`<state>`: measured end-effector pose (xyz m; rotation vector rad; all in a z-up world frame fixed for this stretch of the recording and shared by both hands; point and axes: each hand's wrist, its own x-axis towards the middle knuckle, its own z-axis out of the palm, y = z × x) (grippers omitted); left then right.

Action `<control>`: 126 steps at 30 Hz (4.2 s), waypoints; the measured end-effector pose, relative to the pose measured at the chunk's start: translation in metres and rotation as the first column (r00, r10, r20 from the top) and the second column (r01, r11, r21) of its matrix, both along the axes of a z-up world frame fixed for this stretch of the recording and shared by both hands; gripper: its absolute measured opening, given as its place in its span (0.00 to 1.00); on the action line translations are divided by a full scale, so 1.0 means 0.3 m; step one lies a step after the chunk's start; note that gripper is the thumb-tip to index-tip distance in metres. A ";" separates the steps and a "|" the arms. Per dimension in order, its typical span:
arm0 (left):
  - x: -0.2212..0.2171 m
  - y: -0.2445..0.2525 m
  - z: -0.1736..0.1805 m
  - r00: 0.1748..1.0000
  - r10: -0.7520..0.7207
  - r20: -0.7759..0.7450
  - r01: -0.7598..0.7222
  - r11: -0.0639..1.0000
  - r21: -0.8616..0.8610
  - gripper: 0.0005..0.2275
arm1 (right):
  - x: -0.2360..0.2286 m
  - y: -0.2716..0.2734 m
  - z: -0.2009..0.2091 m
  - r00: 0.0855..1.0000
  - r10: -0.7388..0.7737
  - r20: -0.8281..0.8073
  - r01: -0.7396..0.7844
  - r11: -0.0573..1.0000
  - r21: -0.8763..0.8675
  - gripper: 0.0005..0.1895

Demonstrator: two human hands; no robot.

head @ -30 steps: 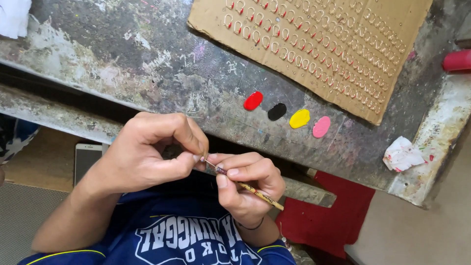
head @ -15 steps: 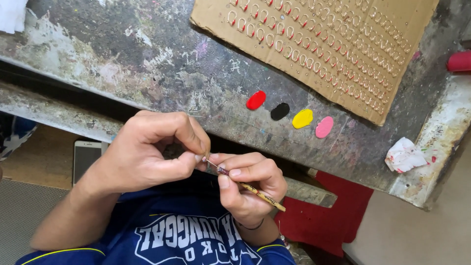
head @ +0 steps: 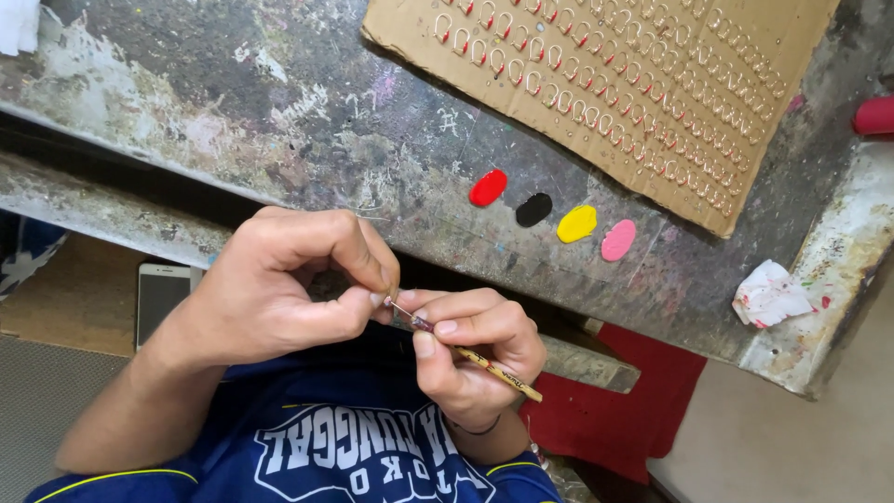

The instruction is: Painting small jewelry components with a fine brush on a workbench.

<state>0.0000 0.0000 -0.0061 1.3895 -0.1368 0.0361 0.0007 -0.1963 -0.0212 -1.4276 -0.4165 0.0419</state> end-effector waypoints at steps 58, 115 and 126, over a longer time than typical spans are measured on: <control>-0.002 0.001 -0.003 1.000 0.002 -0.016 -0.002 1.000 0.021 0.07 | -0.002 0.000 -0.004 1.000 -0.001 0.007 0.001 1.000 -0.007 0.09; -0.017 -0.066 0.022 0.960 0.277 0.024 -0.278 0.950 0.142 0.04 | 0.125 -0.478 0.036 0.438 -0.407 0.802 0.873 0.406 -0.271 0.02; 0.001 -0.065 0.036 0.966 0.257 0.037 -0.259 0.958 0.126 0.04 | 0.169 -0.033 0.175 0.814 -0.338 0.473 0.561 0.671 -0.485 0.04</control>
